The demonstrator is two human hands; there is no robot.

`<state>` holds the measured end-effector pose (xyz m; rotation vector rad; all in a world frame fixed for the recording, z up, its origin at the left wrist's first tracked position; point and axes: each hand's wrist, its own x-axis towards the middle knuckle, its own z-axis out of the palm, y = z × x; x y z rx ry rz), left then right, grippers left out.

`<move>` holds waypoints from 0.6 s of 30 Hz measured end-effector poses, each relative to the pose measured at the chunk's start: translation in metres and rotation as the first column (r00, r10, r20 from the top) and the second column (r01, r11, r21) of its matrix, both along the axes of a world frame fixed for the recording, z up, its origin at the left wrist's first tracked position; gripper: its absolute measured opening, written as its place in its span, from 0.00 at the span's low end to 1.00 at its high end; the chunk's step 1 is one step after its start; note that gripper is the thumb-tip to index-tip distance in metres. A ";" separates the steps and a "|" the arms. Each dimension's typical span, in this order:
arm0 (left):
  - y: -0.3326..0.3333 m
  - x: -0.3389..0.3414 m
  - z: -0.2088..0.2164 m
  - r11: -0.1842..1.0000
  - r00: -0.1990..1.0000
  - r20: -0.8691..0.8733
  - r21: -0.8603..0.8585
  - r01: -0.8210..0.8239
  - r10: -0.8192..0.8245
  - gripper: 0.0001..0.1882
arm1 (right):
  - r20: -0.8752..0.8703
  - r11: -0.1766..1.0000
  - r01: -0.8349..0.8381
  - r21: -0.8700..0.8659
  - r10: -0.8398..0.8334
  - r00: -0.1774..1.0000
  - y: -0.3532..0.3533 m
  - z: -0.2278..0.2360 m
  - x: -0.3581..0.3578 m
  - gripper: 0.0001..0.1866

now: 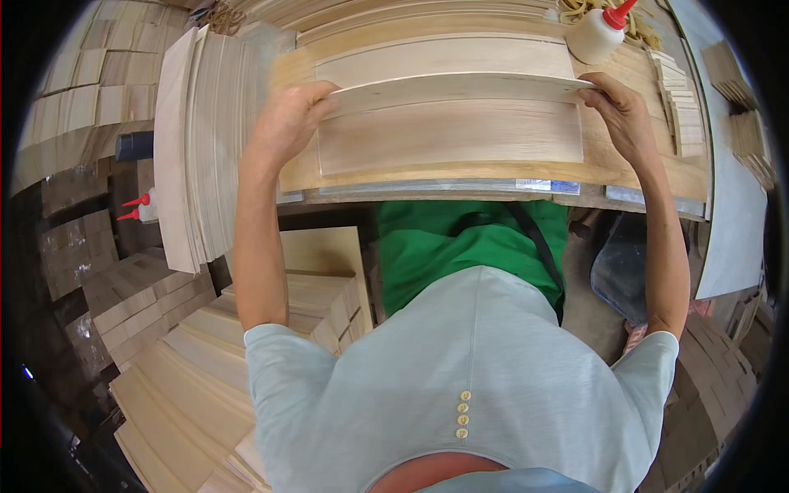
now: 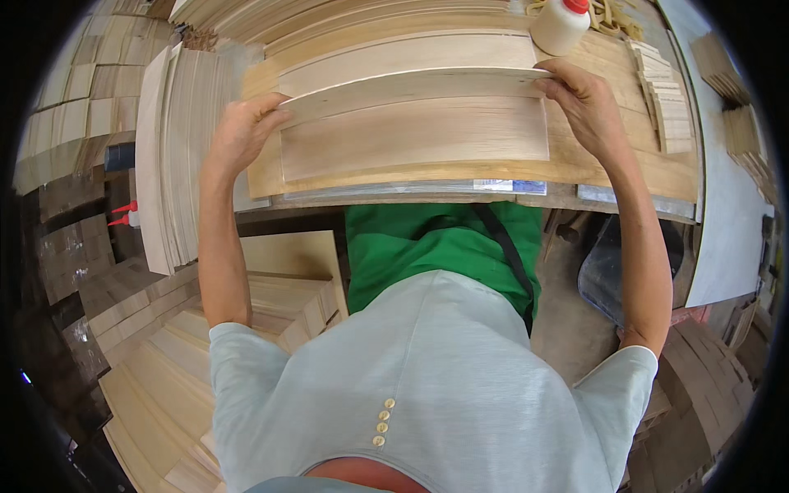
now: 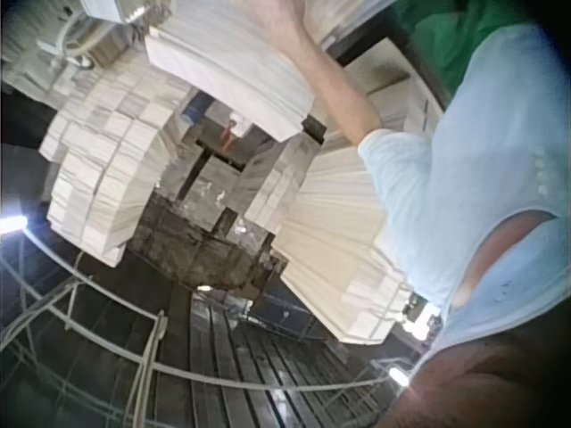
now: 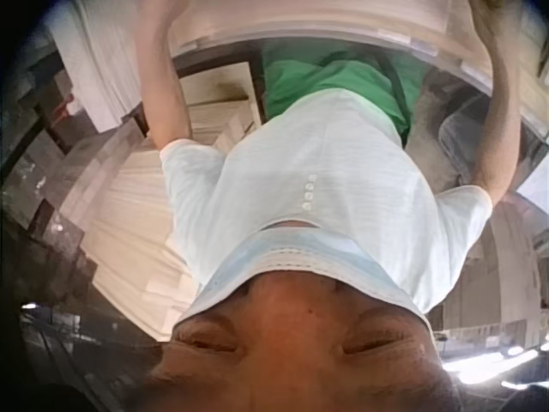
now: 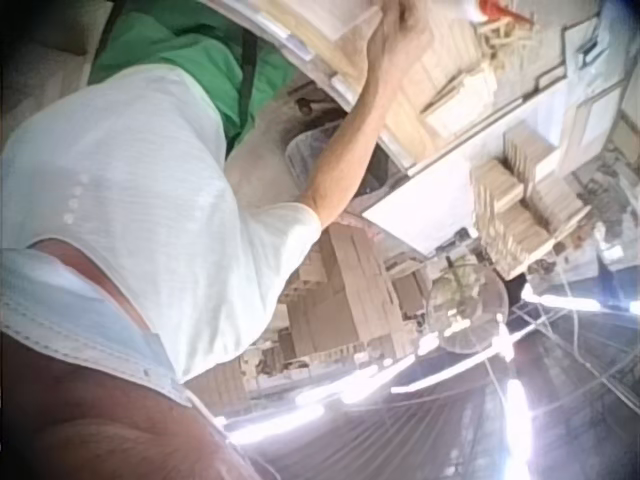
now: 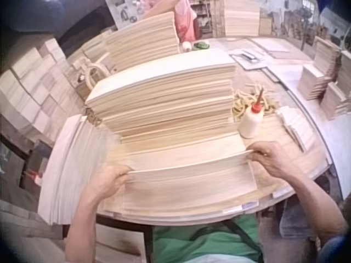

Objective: Assembling wooden boxes by applying glue to the edges and fitting the pieces together.

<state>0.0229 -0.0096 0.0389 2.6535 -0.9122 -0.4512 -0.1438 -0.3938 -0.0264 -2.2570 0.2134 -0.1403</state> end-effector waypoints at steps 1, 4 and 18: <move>0.001 0.001 0.000 1.000 1.000 0.001 0.002 0.003 -0.003 0.12 | -0.008 1.000 -0.001 -0.008 0.001 1.000 -0.001 0.001 -0.001 0.11; -0.002 0.004 -0.012 0.993 0.994 0.059 -0.068 0.092 -0.088 0.13 | 0.015 1.000 0.015 -0.026 -0.014 1.000 -0.006 0.003 -0.008 0.11; -0.078 -0.033 -0.022 0.952 0.958 0.169 -0.163 0.260 -0.233 0.07 | 0.376 0.661 0.683 -0.310 -0.575 0.727 -0.107 -0.004 -0.085 0.36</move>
